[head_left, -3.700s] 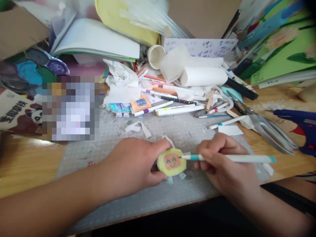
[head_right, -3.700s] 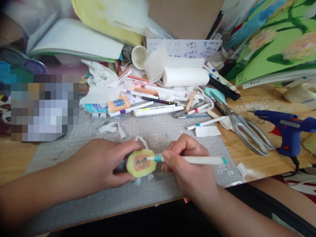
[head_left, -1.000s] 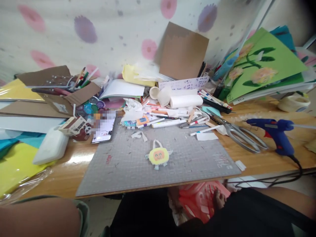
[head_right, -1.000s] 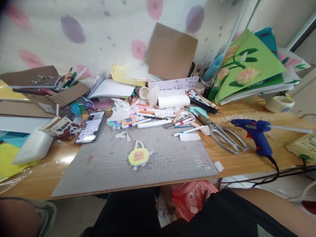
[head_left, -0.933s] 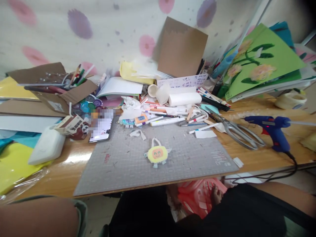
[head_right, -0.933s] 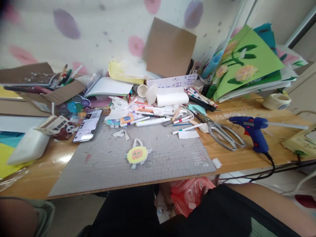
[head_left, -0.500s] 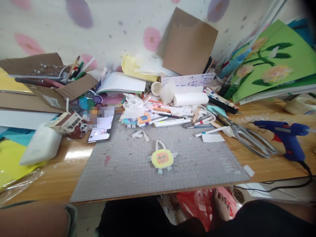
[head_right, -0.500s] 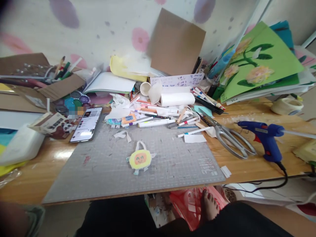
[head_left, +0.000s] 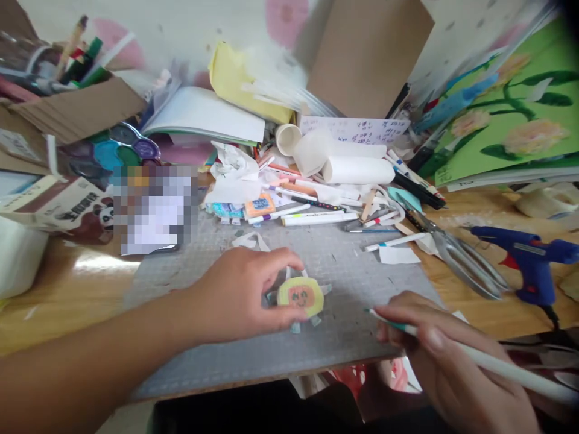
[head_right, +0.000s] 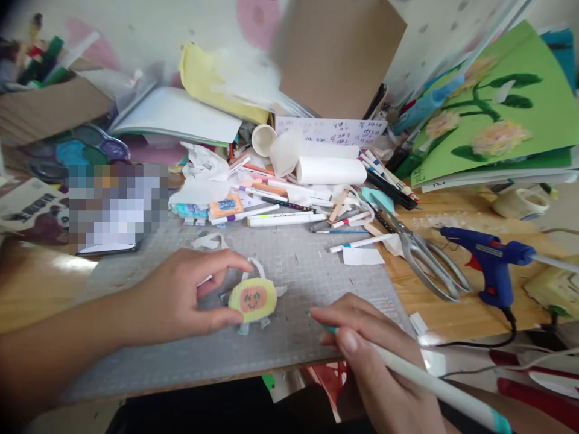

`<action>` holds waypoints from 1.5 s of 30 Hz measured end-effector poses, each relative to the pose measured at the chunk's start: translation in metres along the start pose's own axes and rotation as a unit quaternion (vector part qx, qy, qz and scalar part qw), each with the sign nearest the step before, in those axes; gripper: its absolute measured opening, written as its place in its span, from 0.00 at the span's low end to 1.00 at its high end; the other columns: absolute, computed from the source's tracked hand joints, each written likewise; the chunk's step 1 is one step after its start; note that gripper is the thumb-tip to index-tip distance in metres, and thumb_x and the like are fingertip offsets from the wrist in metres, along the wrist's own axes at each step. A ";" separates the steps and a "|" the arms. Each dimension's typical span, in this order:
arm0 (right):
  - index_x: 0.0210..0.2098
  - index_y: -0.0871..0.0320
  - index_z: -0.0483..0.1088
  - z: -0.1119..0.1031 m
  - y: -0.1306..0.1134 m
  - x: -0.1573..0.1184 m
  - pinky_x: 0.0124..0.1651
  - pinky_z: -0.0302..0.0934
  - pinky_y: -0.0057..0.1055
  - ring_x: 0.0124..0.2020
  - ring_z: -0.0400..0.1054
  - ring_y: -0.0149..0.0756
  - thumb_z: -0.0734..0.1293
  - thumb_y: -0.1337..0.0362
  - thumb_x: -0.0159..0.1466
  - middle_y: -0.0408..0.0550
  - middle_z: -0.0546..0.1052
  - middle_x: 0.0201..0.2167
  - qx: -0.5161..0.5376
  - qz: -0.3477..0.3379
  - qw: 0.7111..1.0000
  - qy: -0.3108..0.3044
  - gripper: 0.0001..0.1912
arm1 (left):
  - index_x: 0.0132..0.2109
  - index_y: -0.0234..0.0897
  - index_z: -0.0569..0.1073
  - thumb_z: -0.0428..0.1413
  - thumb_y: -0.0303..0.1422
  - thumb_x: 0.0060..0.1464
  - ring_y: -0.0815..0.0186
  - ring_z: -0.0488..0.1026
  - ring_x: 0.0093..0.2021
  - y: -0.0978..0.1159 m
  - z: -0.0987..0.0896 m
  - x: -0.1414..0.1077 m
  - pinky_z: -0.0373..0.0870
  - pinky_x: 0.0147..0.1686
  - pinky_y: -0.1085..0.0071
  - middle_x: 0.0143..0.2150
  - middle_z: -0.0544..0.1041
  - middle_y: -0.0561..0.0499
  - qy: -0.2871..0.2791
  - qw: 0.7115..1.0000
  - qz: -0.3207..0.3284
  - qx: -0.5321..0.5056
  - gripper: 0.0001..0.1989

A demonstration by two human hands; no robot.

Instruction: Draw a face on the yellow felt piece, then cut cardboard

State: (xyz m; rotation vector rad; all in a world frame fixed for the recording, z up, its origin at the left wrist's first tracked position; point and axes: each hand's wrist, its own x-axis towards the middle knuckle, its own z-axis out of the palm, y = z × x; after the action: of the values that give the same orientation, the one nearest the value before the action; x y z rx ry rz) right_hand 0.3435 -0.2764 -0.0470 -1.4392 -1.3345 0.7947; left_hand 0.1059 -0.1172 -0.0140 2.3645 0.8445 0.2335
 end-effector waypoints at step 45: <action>0.27 0.54 0.60 0.053 -0.023 0.055 0.20 0.51 0.27 0.17 0.59 0.28 0.62 0.74 0.61 0.38 0.66 0.19 -0.092 -0.062 0.988 -0.105 0.10 | 0.38 0.46 0.68 0.58 0.47 0.49 0.62 0.70 0.24 -0.017 0.013 0.001 0.48 0.22 0.68 0.27 0.74 0.57 -0.092 0.990 0.022 0.104 0.14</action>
State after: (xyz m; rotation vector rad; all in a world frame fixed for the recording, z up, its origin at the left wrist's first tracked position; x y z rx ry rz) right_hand 0.2966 -0.2130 -0.0331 -1.4273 -1.6787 0.7735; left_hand 0.1026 -0.1128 -0.0347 2.5518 0.7603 -0.0592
